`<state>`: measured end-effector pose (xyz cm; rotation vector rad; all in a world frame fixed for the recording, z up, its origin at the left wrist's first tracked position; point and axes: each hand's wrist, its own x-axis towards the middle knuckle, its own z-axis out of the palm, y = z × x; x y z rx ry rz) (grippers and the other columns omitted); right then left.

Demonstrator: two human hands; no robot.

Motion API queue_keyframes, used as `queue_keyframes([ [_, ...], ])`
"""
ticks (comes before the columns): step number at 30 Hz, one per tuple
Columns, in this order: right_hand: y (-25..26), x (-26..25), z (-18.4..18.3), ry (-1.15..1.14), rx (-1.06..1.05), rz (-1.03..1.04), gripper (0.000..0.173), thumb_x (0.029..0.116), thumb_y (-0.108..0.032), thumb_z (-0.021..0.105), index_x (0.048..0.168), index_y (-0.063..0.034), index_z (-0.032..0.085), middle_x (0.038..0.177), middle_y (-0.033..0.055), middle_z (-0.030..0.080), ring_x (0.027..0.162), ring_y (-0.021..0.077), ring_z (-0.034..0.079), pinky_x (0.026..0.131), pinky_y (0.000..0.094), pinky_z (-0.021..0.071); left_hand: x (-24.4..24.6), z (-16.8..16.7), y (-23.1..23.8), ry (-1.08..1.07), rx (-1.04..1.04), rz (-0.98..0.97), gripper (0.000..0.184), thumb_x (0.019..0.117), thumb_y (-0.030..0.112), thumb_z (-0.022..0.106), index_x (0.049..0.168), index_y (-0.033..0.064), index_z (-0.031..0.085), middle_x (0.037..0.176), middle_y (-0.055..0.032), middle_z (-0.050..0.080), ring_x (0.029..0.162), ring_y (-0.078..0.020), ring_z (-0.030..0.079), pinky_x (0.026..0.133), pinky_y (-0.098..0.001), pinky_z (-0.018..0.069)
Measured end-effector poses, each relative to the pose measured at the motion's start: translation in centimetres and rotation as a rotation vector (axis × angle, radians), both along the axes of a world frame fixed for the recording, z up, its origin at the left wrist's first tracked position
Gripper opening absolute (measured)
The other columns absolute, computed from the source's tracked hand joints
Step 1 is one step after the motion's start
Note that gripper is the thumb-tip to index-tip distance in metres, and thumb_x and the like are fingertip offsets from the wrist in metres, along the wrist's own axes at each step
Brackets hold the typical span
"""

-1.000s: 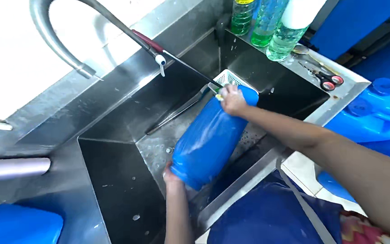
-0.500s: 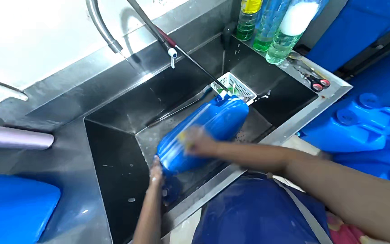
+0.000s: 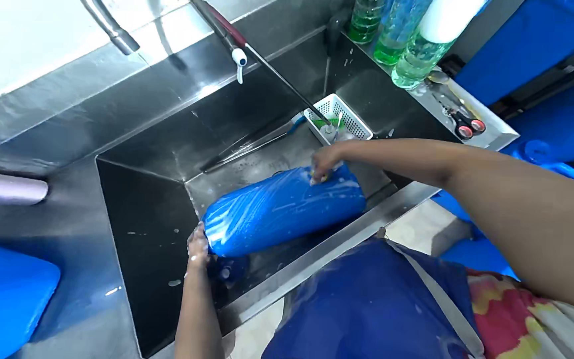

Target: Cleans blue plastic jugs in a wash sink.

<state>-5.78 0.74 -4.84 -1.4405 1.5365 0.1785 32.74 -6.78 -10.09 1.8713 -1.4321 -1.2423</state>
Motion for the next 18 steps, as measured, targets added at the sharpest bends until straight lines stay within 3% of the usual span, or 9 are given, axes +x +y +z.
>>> queue_keyframes([
  [4, -2.4, 0.4, -0.8, 0.054, 0.068, 0.307, 0.043, 0.0904, -0.026, 0.079, 0.111, 0.0098, 0.068, 0.107, 0.0264, 0.068, 0.104, 0.0395, 0.064, 0.093, 0.057, 0.0471, 0.2, -0.4, 0.3, 0.013, -0.014, 0.034, 0.048, 0.1136, 0.025, 0.027, 0.135, -0.0096, 0.053, 0.133, -0.0231, 0.059, 0.115, -0.0176, 0.061, 0.102, -0.0374, 0.0479],
  [7, 0.3, -0.9, -0.7, -0.087, -0.2, 0.371, 0.023, 0.0936, -0.012, 0.074, 0.108, 0.006, 0.071, 0.103, 0.022, 0.069, 0.101, 0.036, 0.064, 0.093, 0.0549, 0.0475, 0.7, -0.8, 0.5, 0.038, -0.02, 0.015, 0.05, 0.1135, 0.026, 0.024, 0.134, -0.0089, 0.053, 0.128, -0.0188, 0.061, 0.111, -0.0117, 0.063, 0.099, -0.0324, 0.0504],
  [9, 2.9, -1.2, 0.4, -0.045, -0.434, 0.317, 0.021, 0.0964, -0.004, 0.067, 0.116, -0.0021, 0.074, 0.119, 0.0192, 0.07, 0.124, 0.0402, 0.057, 0.112, 0.0604, 0.0366, 0.6, -0.7, 0.5, 0.033, -0.032, 0.004, 0.05, 0.1134, 0.025, 0.024, 0.133, -0.011, 0.052, 0.126, -0.0194, 0.061, 0.109, -0.0105, 0.062, 0.098, -0.0314, 0.0498],
  [11, 6.2, -1.6, -0.5, -0.057, -0.531, 0.148, 0.026, 0.0968, 0.004, 0.058, 0.117, -0.001, 0.074, 0.122, 0.0214, 0.067, 0.126, 0.0417, 0.055, 0.111, 0.0562, 0.0391, 0.6, -0.5, 0.7, 0.005, -0.03, -0.012, 0.049, 0.1135, 0.024, 0.024, 0.134, -0.0114, 0.051, 0.127, -0.0198, 0.061, 0.11, -0.0098, 0.061, 0.099, -0.0303, 0.0486],
  [13, 8.7, -3.4, -2.3, -0.041, -0.48, -0.043, 0.024, 0.0983, 0.006, 0.055, 0.117, 0.0061, 0.071, 0.124, 0.0263, 0.065, 0.124, 0.0431, 0.058, 0.108, 0.0545, 0.0438, 0.6, -0.5, 0.6, 0.006, -0.037, -0.031, 0.049, 0.1134, 0.024, 0.023, 0.134, -0.0107, 0.051, 0.126, -0.0183, 0.061, 0.11, -0.008, 0.061, 0.099, -0.0286, 0.049],
  [16, 9.2, -9.0, -4.5, 0.229, -0.316, -0.077, 0.023, 0.1002, -0.004, 0.06, 0.119, 0.0072, 0.068, 0.126, 0.0291, 0.064, 0.121, 0.0476, 0.06, 0.102, 0.063, 0.0461, 0.6, -0.3, 0.7, 0.032, -0.029, -0.038, 0.049, 0.1135, 0.023, 0.022, 0.137, -0.0099, 0.05, 0.131, -0.0184, 0.059, 0.114, -0.0083, 0.06, 0.101, -0.028, 0.0475],
  [18, 7.9, -11.1, -3.8, 0.313, -0.313, -0.127, 0.023, 0.1005, -0.009, 0.062, 0.117, 0.0059, 0.068, 0.125, 0.0292, 0.064, 0.121, 0.0484, 0.059, 0.101, 0.065, 0.0457, 0.6, -0.2, 0.4, 0.057, -0.025, -0.046, 0.049, 0.1137, 0.024, 0.021, 0.138, -0.0084, 0.049, 0.131, -0.0172, 0.059, 0.113, -0.0077, 0.06, 0.1, -0.0276, 0.0482],
])
